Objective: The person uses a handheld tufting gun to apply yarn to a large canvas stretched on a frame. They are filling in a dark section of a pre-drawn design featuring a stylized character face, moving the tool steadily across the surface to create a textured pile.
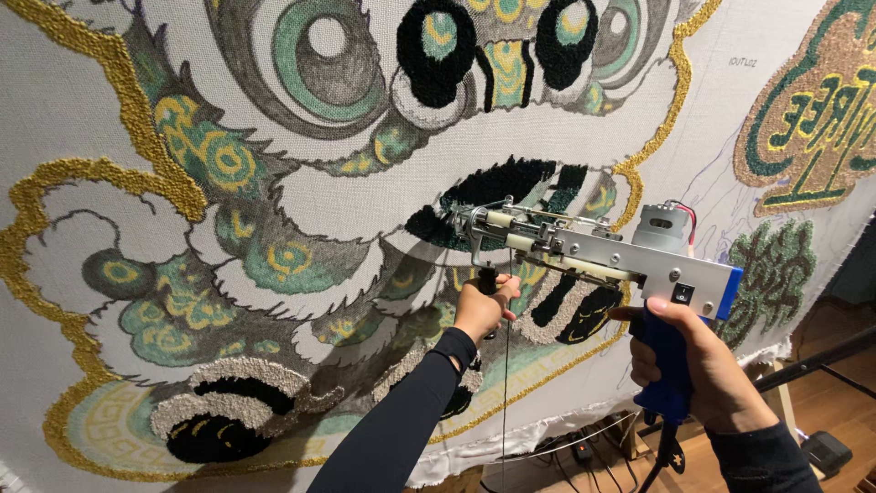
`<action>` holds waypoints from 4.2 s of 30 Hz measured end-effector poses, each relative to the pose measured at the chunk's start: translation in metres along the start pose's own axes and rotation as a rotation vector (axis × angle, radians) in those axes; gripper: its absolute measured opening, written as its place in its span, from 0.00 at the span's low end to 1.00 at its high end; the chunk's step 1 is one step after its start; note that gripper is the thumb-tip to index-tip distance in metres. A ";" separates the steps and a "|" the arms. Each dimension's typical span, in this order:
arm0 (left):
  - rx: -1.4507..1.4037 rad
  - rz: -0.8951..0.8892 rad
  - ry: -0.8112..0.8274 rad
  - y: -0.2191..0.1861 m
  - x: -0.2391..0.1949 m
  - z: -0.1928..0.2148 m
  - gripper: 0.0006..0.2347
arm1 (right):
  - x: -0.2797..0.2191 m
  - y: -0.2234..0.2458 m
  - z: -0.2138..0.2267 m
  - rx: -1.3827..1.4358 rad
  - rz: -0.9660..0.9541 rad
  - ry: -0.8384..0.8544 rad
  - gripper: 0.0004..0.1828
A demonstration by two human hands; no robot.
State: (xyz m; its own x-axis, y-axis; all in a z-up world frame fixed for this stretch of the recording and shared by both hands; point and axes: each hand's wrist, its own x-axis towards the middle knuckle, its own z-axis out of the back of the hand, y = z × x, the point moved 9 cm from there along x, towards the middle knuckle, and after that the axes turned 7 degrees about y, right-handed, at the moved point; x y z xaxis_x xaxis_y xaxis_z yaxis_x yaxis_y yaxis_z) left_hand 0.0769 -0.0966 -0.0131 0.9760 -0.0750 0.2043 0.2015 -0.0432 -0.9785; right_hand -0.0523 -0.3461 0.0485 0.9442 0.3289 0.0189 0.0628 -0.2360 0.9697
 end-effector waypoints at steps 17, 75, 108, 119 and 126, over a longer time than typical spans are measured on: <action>0.055 0.029 -0.076 -0.011 0.007 0.031 0.15 | 0.004 0.014 -0.044 -0.094 0.035 -0.070 0.25; 0.089 -0.168 -0.083 -0.028 0.052 0.074 0.17 | 0.041 0.008 -0.081 -0.192 0.197 -0.139 0.23; -0.119 -0.156 0.099 -0.014 0.036 -0.035 0.12 | -0.004 0.024 0.056 -0.051 0.185 0.143 0.24; -0.032 0.010 0.032 -0.002 0.005 -0.017 0.15 | -0.012 0.017 0.003 -0.043 0.033 0.039 0.30; -0.049 0.020 0.032 0.013 0.018 -0.005 0.16 | -0.003 0.017 -0.005 -0.068 0.026 0.043 0.30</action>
State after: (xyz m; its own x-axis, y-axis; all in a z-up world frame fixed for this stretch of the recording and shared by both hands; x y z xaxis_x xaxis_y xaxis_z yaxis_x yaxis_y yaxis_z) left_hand 0.0969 -0.1039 -0.0219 0.9765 -0.1081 0.1862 0.1769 -0.0902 -0.9801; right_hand -0.0561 -0.3466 0.0657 0.9303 0.3630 0.0531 0.0151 -0.1825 0.9831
